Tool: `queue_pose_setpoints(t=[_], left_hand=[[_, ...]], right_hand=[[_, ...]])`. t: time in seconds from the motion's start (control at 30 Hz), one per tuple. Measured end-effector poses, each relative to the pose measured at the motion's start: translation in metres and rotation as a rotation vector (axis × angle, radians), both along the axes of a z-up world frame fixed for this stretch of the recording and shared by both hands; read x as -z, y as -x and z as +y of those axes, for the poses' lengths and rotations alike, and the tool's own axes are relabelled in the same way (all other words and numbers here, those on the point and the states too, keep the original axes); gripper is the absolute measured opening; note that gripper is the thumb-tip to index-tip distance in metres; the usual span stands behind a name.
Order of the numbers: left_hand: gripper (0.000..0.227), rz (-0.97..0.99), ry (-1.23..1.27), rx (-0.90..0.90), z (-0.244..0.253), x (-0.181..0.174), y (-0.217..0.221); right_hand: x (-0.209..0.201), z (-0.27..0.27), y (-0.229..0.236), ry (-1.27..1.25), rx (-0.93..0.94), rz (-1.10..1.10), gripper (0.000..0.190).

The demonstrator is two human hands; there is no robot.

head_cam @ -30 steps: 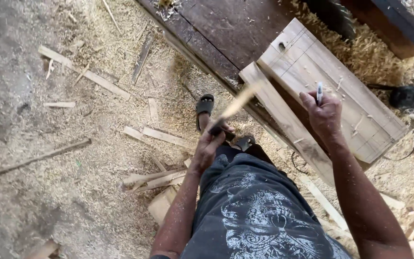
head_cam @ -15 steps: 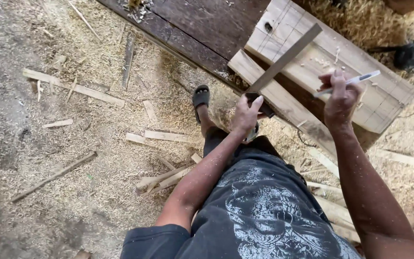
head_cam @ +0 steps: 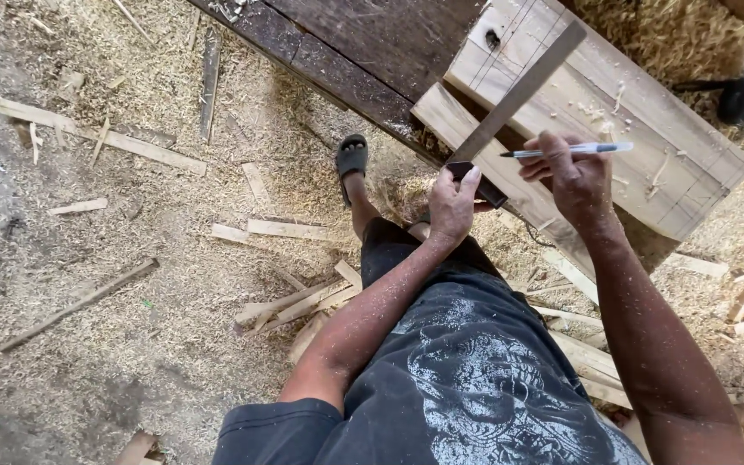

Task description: Using a measuring tape, square, and pen to mark lines on a wooden plank.

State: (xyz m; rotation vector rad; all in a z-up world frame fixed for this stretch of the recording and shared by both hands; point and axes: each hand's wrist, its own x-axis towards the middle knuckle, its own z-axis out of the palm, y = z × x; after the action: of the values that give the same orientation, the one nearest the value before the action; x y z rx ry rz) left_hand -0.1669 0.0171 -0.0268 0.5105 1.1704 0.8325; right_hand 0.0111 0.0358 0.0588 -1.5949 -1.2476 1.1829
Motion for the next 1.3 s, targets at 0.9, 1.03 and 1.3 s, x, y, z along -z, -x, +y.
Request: queue_pose_setpoints(t=[0.9, 1.03, 1.3], left_hand=[[0.042, 0.074, -0.044, 0.018, 0.01, -0.011, 0.001], [0.041, 0.143, -0.091, 0.067, 0.006, -0.001, -0.001], [0.036, 0.12, -0.026, 0.087, 0.01, -0.01, 0.002]], right_hand=[[0.033, 0.071, 0.043, -0.028, -0.411, -0.47, 0.013], [0.024, 0.076, 0.039, -0.015, -0.371, -0.462, 0.012], [0.041, 0.084, 0.018, -0.131, -0.253, -0.611, 0.01]])
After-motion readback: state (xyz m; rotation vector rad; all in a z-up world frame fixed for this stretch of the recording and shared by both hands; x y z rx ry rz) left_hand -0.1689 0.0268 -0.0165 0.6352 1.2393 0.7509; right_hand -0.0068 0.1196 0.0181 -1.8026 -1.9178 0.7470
